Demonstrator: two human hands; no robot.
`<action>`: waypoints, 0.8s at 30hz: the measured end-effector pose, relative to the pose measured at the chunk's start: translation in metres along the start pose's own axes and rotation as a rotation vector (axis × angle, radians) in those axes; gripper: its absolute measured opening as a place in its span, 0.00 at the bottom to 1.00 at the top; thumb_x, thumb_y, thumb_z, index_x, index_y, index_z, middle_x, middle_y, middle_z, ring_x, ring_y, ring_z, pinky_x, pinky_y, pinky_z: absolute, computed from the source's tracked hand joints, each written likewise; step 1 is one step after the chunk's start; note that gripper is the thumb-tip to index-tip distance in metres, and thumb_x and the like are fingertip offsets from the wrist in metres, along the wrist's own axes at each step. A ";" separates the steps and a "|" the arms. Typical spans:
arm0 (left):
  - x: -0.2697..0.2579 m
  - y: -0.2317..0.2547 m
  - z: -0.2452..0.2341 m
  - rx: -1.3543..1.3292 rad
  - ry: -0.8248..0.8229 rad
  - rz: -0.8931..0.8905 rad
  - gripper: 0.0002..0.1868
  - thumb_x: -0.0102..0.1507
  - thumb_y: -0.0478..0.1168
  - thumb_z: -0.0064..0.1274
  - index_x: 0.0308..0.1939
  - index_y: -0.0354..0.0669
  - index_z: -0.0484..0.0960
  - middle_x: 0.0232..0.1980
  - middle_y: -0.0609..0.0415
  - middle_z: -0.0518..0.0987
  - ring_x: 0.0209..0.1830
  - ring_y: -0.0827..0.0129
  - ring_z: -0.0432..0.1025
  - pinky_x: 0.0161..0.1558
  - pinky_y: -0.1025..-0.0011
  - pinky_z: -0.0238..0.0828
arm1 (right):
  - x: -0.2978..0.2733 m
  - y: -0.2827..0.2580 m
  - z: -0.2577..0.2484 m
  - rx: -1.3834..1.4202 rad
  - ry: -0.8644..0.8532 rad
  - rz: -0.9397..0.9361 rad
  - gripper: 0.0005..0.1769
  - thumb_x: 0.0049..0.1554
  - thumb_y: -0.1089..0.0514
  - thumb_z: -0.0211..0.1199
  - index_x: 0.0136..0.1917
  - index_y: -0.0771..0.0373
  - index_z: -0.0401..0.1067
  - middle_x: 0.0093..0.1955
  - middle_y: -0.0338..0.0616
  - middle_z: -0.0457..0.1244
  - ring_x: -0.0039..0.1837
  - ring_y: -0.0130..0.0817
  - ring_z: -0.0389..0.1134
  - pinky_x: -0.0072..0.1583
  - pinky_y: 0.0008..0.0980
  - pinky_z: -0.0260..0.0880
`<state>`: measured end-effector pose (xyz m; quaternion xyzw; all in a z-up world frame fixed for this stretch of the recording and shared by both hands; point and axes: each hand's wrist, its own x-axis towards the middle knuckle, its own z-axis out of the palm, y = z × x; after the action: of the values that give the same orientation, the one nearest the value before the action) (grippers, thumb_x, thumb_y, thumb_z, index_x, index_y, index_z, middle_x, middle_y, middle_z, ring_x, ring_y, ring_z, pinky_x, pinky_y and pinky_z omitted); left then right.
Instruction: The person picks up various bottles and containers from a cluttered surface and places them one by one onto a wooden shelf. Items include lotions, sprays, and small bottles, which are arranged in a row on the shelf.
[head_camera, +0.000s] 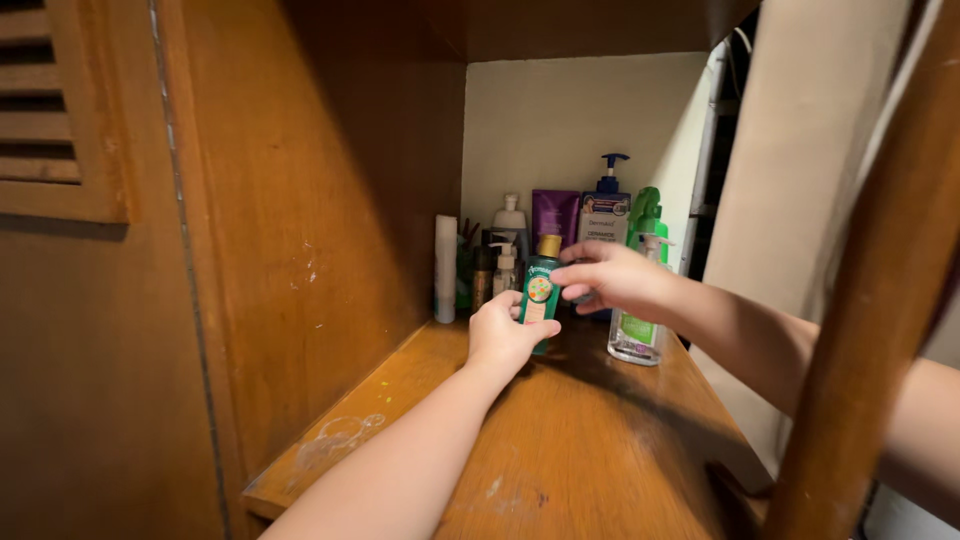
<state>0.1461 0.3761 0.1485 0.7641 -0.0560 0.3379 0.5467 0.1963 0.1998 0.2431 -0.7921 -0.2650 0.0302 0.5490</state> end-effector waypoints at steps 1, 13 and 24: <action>0.005 -0.003 0.004 -0.005 0.000 0.006 0.27 0.45 0.41 0.74 0.46 0.38 0.84 0.39 0.51 0.87 0.35 0.71 0.81 0.41 0.71 0.78 | 0.008 0.004 0.003 -0.040 0.023 0.014 0.31 0.51 0.51 0.71 0.65 0.60 0.67 0.51 0.38 0.68 0.48 0.25 0.69 0.50 0.37 0.73; 0.062 -0.063 0.053 -0.029 0.037 0.039 0.26 0.52 0.41 0.66 0.53 0.36 0.80 0.46 0.47 0.85 0.43 0.64 0.81 0.46 0.68 0.78 | 0.089 0.101 0.020 -0.073 0.120 0.125 0.23 0.50 0.48 0.71 0.58 0.53 0.75 0.52 0.40 0.72 0.52 0.31 0.72 0.51 0.37 0.72; 0.097 -0.096 0.003 -1.028 -0.225 -0.431 0.40 0.68 0.59 0.37 0.75 0.33 0.59 0.78 0.40 0.64 0.77 0.51 0.59 0.74 0.54 0.55 | 0.169 0.162 0.008 -0.012 0.284 0.104 0.19 0.53 0.57 0.70 0.58 0.55 0.73 0.52 0.38 0.70 0.55 0.34 0.72 0.48 0.35 0.74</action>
<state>0.2651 0.4389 0.1278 0.4253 -0.1140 0.0645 0.8955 0.4009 0.2419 0.1373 -0.8044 -0.1435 -0.0554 0.5738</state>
